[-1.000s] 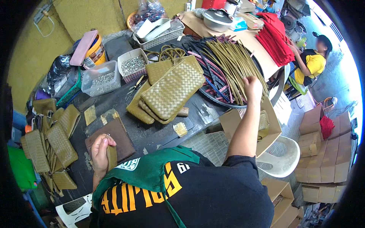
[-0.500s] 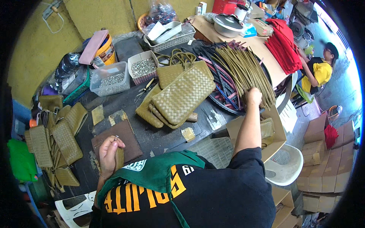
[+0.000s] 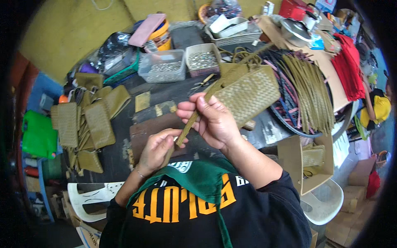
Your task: The person attaches straps to woven bags by hand, pressing rivets into strap ends over a work block.
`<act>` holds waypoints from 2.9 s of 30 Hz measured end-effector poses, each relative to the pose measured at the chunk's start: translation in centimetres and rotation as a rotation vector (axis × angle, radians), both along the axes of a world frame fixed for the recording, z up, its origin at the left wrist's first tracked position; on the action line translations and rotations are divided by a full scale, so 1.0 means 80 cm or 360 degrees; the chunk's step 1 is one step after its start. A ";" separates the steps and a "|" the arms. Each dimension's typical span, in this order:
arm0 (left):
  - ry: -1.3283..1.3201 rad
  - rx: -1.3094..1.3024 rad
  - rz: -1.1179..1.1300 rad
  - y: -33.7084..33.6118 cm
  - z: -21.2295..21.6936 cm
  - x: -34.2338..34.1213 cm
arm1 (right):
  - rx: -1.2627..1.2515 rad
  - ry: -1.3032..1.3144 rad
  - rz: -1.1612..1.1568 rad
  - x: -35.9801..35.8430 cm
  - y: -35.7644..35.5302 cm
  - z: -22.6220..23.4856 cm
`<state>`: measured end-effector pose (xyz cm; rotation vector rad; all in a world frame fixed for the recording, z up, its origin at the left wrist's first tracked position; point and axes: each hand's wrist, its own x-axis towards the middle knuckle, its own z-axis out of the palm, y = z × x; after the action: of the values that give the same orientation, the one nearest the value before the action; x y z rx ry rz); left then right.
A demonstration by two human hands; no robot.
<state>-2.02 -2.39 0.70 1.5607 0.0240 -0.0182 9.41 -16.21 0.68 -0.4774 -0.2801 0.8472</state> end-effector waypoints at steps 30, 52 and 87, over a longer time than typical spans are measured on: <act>-0.0006 0.0399 0.0856 0.051 -0.003 -0.078 | -0.0371 -0.0391 -0.0892 0.148 -0.052 -0.011; -0.0263 0.0086 0.1034 0.068 -0.016 -0.080 | -0.1919 -0.3000 -0.0576 0.086 -0.085 0.016; -0.0333 -0.0187 0.1019 0.060 -0.019 -0.061 | -0.1328 -0.1346 0.0006 0.134 -0.145 0.007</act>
<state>-6.90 2.42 -0.85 1.3725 0.3497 0.6357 20.12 -27.85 1.24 -1.6233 -0.7022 0.6995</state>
